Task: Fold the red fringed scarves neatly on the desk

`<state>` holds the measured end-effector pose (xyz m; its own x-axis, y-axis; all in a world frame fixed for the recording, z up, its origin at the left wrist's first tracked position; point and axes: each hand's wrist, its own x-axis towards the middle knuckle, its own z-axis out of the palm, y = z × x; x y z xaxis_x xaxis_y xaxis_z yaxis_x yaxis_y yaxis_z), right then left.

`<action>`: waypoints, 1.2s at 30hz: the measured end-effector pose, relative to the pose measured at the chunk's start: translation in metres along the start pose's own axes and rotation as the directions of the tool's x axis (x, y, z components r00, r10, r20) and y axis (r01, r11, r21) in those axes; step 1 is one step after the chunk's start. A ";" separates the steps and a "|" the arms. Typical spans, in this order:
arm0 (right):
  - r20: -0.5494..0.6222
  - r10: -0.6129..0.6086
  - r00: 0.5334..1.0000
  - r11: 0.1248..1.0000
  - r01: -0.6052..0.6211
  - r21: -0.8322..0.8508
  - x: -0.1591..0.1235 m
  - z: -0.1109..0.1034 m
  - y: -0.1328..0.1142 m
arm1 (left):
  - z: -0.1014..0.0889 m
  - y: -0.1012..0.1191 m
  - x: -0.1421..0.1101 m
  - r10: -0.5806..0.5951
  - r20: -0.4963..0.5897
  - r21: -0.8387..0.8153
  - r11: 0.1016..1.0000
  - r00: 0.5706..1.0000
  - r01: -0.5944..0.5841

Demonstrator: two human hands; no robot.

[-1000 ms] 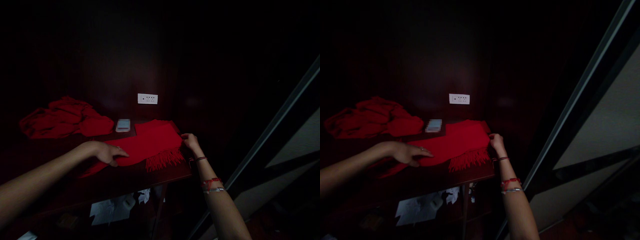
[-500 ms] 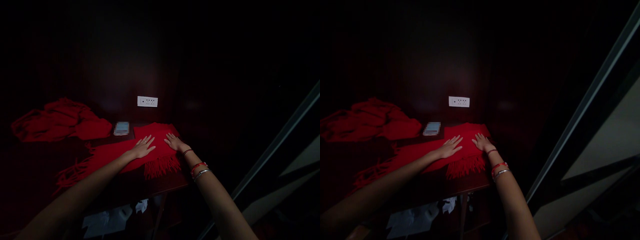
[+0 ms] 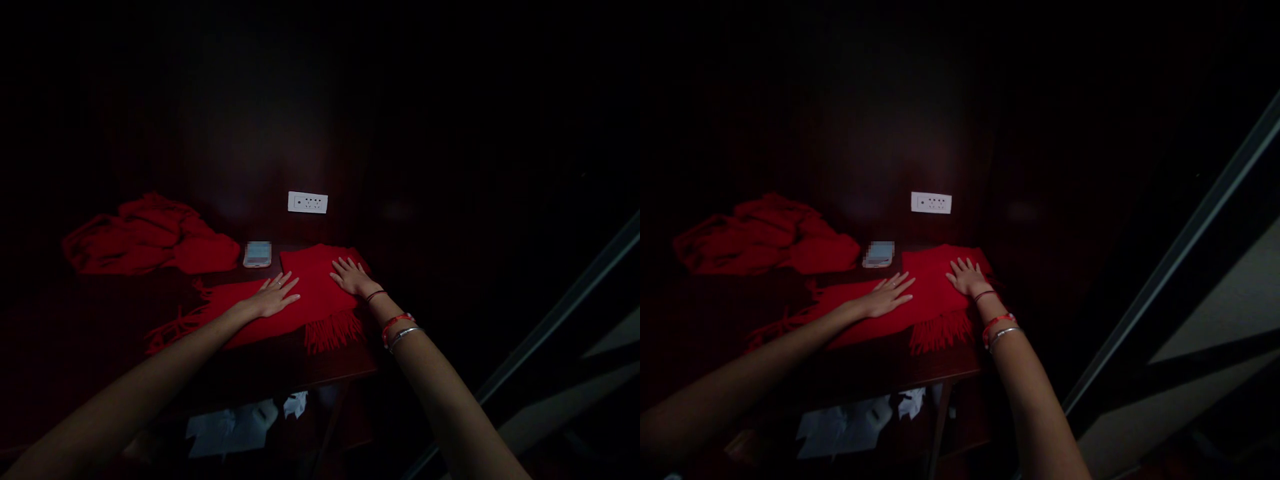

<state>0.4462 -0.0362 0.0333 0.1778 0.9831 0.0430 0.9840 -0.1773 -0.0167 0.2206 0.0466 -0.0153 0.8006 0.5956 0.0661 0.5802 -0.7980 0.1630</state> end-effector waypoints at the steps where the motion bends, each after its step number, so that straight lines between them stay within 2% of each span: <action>1: 0.038 0.021 0.999 1.000 -0.021 -0.002 0.002 0.003 0.000 | -0.001 -0.006 -0.006 -0.020 0.005 0.002 1.000 1.000 0.020; 3: 0.096 0.056 0.994 0.998 -0.056 -0.001 0.005 0.006 0.002 | -0.005 -0.018 -0.020 -0.059 0.022 0.009 0.998 0.998 0.059; 5: 0.095 0.066 0.993 0.998 -0.067 0.006 0.005 0.005 0.001 | -0.009 -0.029 -0.032 -0.097 0.038 0.023 0.995 0.995 0.097; 8: -0.055 0.022 0.998 0.999 -0.020 0.038 0.002 -0.005 -0.018 | -0.015 -0.043 -0.044 -0.161 0.059 0.040 0.986 0.985 0.159; 11: -0.208 -0.173 0.963 0.980 0.189 0.063 -0.003 -0.014 -0.059 | -0.021 -0.057 -0.050 -0.229 0.090 0.050 0.973 0.969 0.225; 15: -0.153 -0.505 0.850 0.851 0.519 0.077 -0.015 -0.011 -0.115 | -0.028 -0.073 -0.053 -0.275 0.099 0.076 0.960 0.956 0.268; 18: -0.122 -0.617 0.778 0.770 0.628 0.115 -0.022 0.000 -0.132 | -0.038 -0.077 -0.056 -0.225 -0.010 0.113 0.968 0.974 0.224; 20: -0.151 -0.632 0.760 0.745 0.650 0.151 -0.025 0.009 -0.132 | -0.047 -0.072 -0.060 -0.146 -0.073 0.139 0.978 0.987 0.155; 21: -0.170 -0.628 0.759 0.741 0.651 0.165 -0.025 0.012 -0.130 | -0.051 -0.068 -0.063 -0.086 -0.064 0.139 0.986 0.994 0.094; 23: -0.202 -0.610 0.766 0.746 0.641 0.181 -0.025 0.018 -0.125 | -0.061 -0.054 -0.070 0.054 0.047 0.106 0.993 0.997 -0.059; 25: -0.218 -0.582 0.784 0.761 0.619 0.194 -0.024 0.019 -0.121 | -0.067 -0.038 -0.078 0.118 0.203 0.064 0.989 0.972 -0.133; 27: -0.216 -0.558 0.801 0.771 0.597 0.222 -0.025 0.018 -0.117 | -0.071 -0.022 -0.086 0.074 0.309 0.062 0.993 0.948 -0.098; 29: -0.188 -0.558 0.808 0.765 0.589 0.261 -0.027 0.016 -0.114 | -0.072 -0.010 -0.093 0.017 0.366 0.075 0.996 0.930 -0.047; 32: -0.130 -0.603 0.787 0.728 0.610 0.314 -0.031 0.012 -0.111 | -0.073 0.001 -0.099 0.005 0.440 0.068 0.997 0.898 -0.039; 34: -0.107 -0.628 0.771 0.707 0.622 0.337 -0.034 0.010 -0.110 | -0.072 0.003 -0.100 -0.014 0.434 0.084 0.996 0.901 -0.025; 36: -0.092 -0.640 0.763 0.694 0.624 0.359 -0.036 0.008 -0.109 | -0.070 0.001 -0.098 -0.010 0.356 0.119 0.992 0.934 -0.034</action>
<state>0.3321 -0.0516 0.0253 -0.4928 0.8596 0.1351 0.7906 0.5072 -0.3430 0.1323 -0.0064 0.0478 0.7954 0.5320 -0.2905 0.5661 -0.8233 0.0422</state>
